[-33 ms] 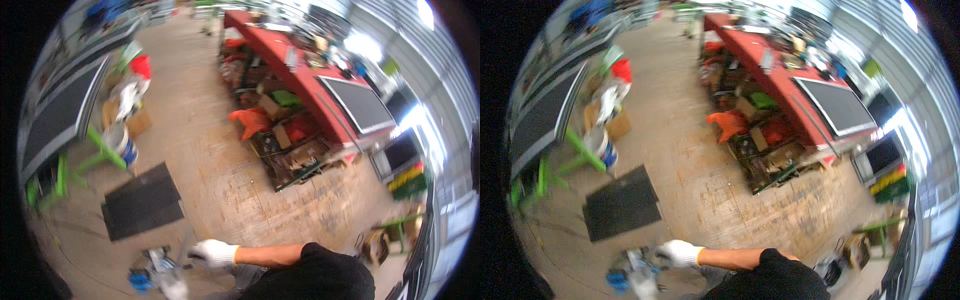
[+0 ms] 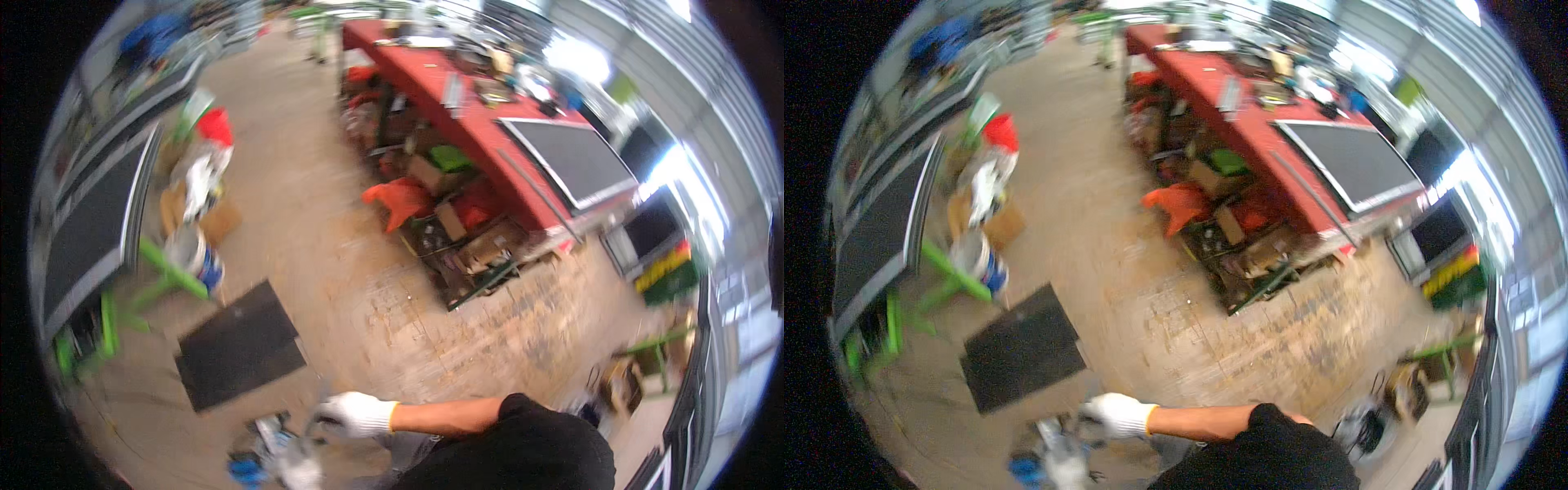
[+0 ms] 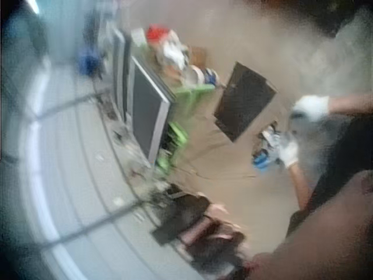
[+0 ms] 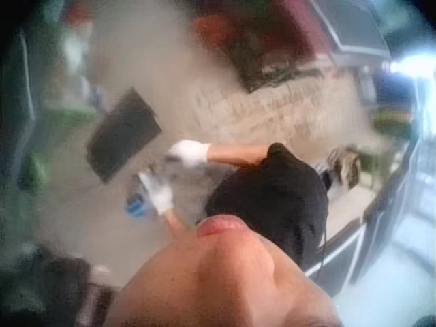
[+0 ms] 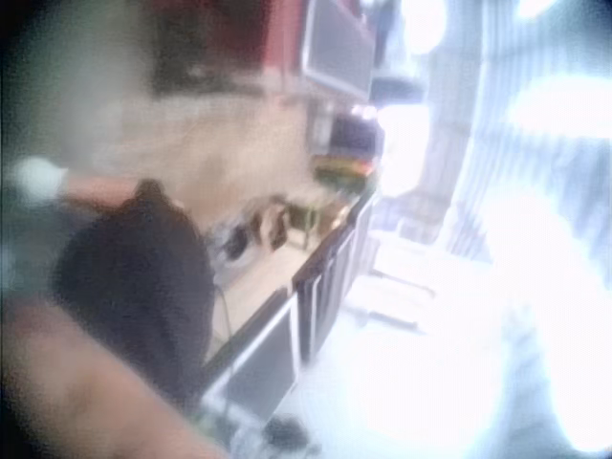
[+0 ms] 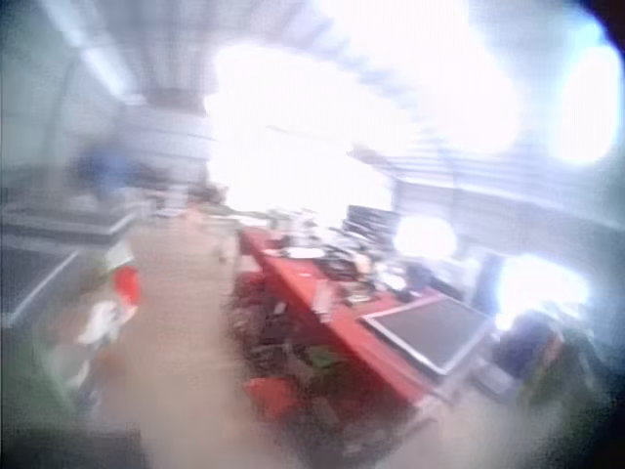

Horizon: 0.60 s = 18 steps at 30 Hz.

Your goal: The person assembles a window screen by measuring and cutting metal strips, then fitting them into the frame. They use a marker to mark cut lines, a miter saw to cut the strips, and a hammer to secure the pieces into the frame.

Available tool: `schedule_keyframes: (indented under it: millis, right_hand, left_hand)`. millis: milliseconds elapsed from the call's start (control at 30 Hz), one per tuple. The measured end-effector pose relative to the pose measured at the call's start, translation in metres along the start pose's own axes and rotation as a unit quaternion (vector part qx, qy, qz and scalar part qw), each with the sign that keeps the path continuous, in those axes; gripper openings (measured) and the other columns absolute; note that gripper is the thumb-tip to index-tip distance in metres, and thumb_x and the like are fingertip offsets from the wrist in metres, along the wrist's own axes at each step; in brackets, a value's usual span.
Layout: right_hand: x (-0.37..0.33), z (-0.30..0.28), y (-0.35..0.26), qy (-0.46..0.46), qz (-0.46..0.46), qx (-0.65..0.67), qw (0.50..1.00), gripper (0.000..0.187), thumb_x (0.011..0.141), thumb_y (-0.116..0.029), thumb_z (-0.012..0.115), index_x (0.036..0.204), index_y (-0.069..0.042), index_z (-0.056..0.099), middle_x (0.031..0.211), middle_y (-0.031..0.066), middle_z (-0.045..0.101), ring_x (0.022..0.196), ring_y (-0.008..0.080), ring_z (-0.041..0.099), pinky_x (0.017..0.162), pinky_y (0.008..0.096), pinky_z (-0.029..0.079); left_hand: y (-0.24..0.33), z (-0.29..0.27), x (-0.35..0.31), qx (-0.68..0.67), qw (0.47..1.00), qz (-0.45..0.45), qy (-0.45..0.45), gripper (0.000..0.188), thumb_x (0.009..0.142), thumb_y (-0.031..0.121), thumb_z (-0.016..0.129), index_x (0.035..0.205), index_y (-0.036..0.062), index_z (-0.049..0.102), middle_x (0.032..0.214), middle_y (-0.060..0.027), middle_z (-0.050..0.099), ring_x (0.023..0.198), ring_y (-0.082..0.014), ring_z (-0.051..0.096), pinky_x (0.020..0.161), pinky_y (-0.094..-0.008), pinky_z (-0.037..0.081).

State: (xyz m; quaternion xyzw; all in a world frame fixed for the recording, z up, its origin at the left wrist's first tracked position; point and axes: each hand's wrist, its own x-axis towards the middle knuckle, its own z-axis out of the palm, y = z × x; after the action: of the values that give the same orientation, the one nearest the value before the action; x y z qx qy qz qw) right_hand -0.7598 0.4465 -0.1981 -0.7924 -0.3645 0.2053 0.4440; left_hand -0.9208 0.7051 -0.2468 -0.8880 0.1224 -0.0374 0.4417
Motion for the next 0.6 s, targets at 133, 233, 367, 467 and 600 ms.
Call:
schedule_keyframes:
  millis: [133, 233, 367, 467, 600]
  right_hand:
    - [-0.066, -0.139, -0.039, 0.123, 0.047, -0.179, 0.975, 0.037, 0.094, -0.025, 0.08, 0.129, -0.012, 0.08, 0.125, 0.0154, 0.077, 0.114, 0.0411, 0.072, 0.101, 0.0538, 0.058]
    - [-0.124, -0.205, -0.054, 0.13, 0.124, -0.205, 0.962, 0.024, 0.1, -0.024, 0.071, 0.119, -0.015, 0.081, 0.11, 0.0143, 0.076, 0.107, 0.0385, 0.074, 0.091, 0.053, 0.06]
    - [-0.187, -0.267, -0.067, 0.241, 0.198, -0.227, 0.923, 0.025, 0.104, -0.024, 0.068, 0.125, -0.015, 0.078, 0.103, 0.0161, 0.075, 0.101, 0.04, 0.075, 0.085, 0.055, 0.061]
    - [-0.213, -0.306, -0.07, 0.319, 0.286, -0.232, 0.873, 0.026, 0.109, -0.027, 0.071, 0.128, -0.011, 0.079, 0.103, 0.0199, 0.076, 0.097, 0.0446, 0.075, 0.084, 0.0579, 0.061]
    - [-0.238, -0.373, -0.039, 0.459, 0.341, -0.225, 0.789, 0.027, 0.104, -0.022, 0.074, 0.128, -0.01, 0.079, 0.111, 0.0214, 0.078, 0.103, 0.0451, 0.075, 0.09, 0.0573, 0.062]
  left_hand:
    - [-0.043, -0.121, 0.148, -0.602, 0.793, 0.078, -0.063, 0.02, 0.105, 0.025, 0.075, 0.094, 0.0078, 0.08, 0.105, -0.0237, 0.082, 0.092, -0.0473, 0.079, 0.079, -0.0608, 0.061]
    - [-0.079, -0.221, 0.242, -0.691, 0.707, 0.151, -0.03, 0.035, 0.108, 0.042, 0.072, 0.098, 0.0106, 0.085, 0.095, -0.0224, 0.082, 0.092, -0.0477, 0.08, 0.085, -0.0575, 0.064]
    - [-0.104, -0.329, 0.366, -0.603, 0.718, 0.347, 0.002, 0.04, 0.107, 0.047, 0.074, 0.096, 0.0103, 0.085, 0.091, -0.0222, 0.08, 0.087, -0.0481, 0.078, 0.079, -0.0581, 0.062]
    - [-0.092, -0.391, 0.443, -0.587, 0.673, 0.449, 0.028, 0.034, 0.103, 0.044, 0.078, 0.1, 0.0108, 0.083, 0.095, -0.0214, 0.08, 0.094, -0.0456, 0.077, 0.085, -0.0564, 0.059]
    - [-0.043, -0.465, 0.536, -0.573, 0.568, 0.436, 0.399, 0.012, 0.098, 0.027, 0.081, 0.107, 0.0182, 0.08, 0.111, -0.0087, 0.075, 0.109, -0.038, 0.07, 0.096, -0.0524, 0.053]
